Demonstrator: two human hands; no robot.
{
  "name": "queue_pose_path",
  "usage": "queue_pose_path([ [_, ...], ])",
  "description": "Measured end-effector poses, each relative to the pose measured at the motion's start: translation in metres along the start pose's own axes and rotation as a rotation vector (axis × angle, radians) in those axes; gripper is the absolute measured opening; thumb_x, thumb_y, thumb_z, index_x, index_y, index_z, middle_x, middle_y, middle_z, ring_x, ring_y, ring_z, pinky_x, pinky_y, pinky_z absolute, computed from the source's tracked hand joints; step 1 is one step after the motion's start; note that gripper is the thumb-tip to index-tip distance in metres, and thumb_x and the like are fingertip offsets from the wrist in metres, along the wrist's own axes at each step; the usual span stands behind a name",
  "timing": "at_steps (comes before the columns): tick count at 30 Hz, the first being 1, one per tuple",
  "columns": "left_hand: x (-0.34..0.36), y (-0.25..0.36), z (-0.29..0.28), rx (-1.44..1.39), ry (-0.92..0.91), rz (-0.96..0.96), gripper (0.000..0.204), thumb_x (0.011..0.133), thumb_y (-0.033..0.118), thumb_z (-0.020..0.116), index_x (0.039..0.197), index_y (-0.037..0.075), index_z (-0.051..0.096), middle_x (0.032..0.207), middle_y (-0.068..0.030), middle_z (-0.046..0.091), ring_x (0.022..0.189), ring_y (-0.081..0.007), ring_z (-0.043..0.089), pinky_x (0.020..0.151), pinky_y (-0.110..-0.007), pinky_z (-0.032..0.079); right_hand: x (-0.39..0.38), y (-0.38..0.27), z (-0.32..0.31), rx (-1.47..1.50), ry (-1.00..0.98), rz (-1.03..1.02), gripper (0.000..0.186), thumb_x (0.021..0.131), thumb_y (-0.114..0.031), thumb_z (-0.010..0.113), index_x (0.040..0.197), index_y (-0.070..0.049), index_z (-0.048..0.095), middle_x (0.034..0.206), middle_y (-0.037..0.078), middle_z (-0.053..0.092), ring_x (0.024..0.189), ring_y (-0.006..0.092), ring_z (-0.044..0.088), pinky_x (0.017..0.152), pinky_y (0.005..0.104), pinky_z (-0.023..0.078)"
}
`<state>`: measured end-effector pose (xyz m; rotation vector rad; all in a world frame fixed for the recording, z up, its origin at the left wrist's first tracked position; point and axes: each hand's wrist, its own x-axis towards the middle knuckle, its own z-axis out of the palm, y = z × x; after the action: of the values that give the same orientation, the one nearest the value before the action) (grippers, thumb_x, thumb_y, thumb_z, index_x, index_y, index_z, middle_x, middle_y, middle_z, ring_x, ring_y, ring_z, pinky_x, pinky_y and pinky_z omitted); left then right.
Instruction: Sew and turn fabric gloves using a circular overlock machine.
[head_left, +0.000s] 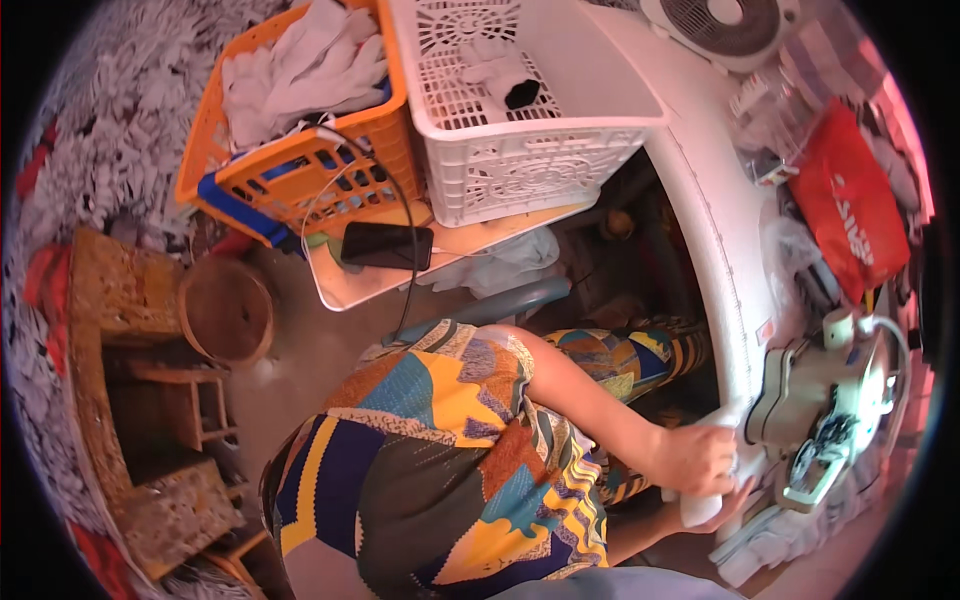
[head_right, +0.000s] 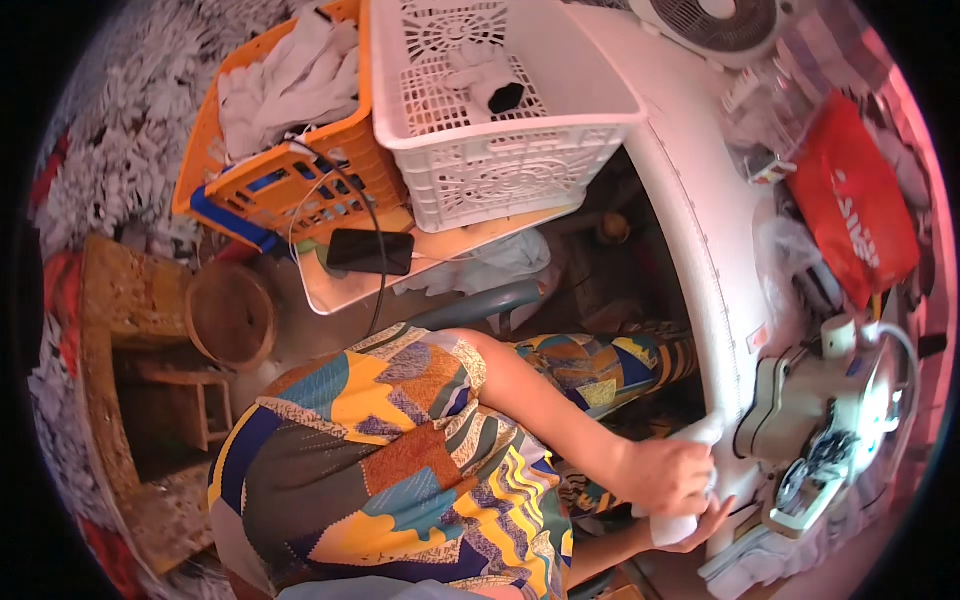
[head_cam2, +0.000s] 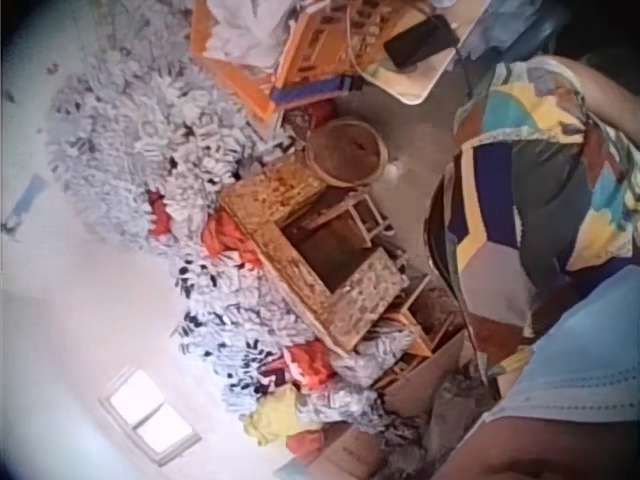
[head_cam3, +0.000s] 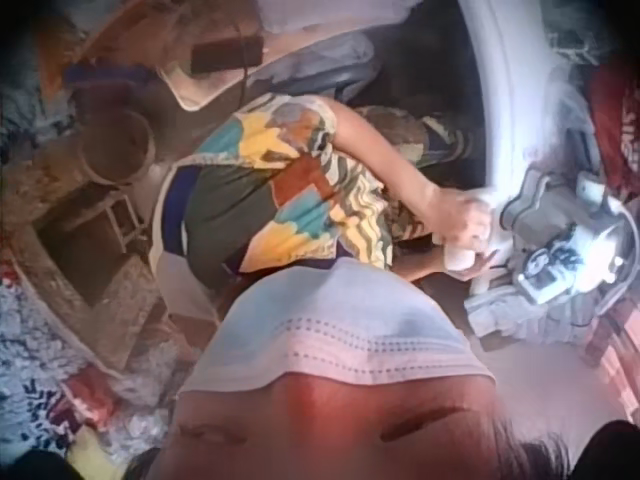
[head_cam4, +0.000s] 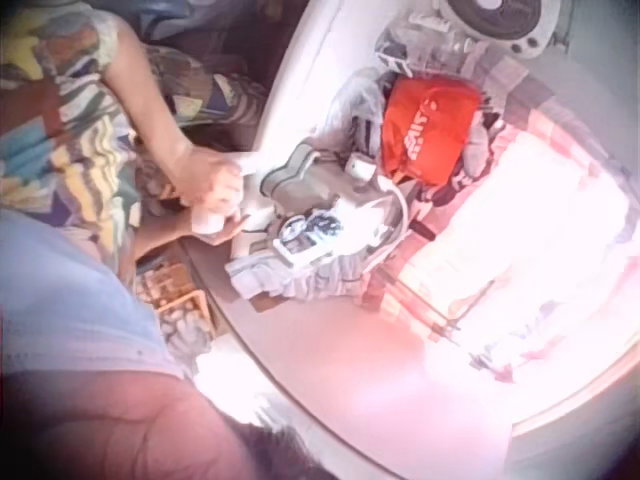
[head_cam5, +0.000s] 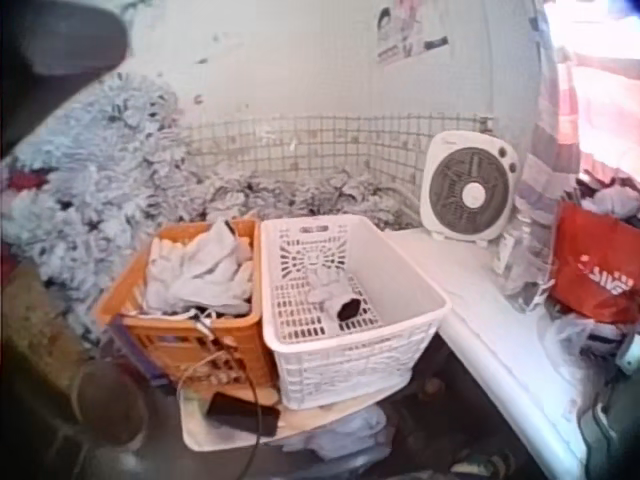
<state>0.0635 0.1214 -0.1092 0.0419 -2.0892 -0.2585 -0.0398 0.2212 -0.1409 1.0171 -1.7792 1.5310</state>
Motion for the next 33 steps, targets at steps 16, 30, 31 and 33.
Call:
queue_pose_path([
  [16, 0.042, -0.032, -0.032, -0.171, -0.357, -0.217, 0.023, 0.06, 0.017, 0.066, 0.083, 0.011, 0.065, 0.073, -0.0087, 0.066, 0.08, -0.025, 0.066, 0.088, -0.038, 0.038, -0.007, -0.001, -0.003, -0.053, -0.059, 0.159, 0.049, 0.076, -0.017, 0.074, 0.116, 0.006, 0.06, 0.096, 0.015, 0.065, 0.086, 0.0243, 0.062, 0.075, 0.0367, 0.052],
  [30, 0.025, 0.01, -0.011, 0.004, -0.096, -0.14, 0.021, 0.064, 0.018, 0.065, 0.081, 0.009, 0.056, 0.06, -0.0039, 0.061, 0.062, -0.0208, 0.063, 0.078, -0.036, 0.038, 0.0, -0.004, -0.011, -0.084, -0.181, 0.073, 0.047, 0.077, -0.013, 0.067, 0.12, 0.003, 0.056, 0.105, 0.016, 0.062, 0.097, 0.0259, 0.058, 0.084, 0.0389, 0.048],
  [31, 0.022, 0.021, -0.006, 0.025, -0.035, -0.154, 0.016, 0.067, 0.02, 0.064, 0.077, 0.01, 0.056, 0.059, -0.0024, 0.06, 0.06, -0.0194, 0.06, 0.079, -0.035, 0.038, 0.004, -0.004, -0.009, -0.09, -0.203, 0.05, 0.047, 0.077, -0.013, 0.067, 0.12, 0.003, 0.056, 0.106, 0.016, 0.061, 0.098, 0.026, 0.058, 0.085, 0.0391, 0.048],
  [33, 0.014, 0.046, 0.01, 0.031, 0.05, -0.162, 0.011, 0.073, 0.022, 0.062, 0.069, 0.011, 0.059, 0.056, -0.0008, 0.057, 0.056, -0.0184, 0.055, 0.076, -0.037, 0.041, 0.008, -0.007, -0.013, -0.119, -0.231, 0.015, 0.047, 0.077, -0.012, 0.066, 0.121, 0.003, 0.055, 0.107, 0.016, 0.061, 0.099, 0.0263, 0.058, 0.086, 0.0394, 0.047],
])
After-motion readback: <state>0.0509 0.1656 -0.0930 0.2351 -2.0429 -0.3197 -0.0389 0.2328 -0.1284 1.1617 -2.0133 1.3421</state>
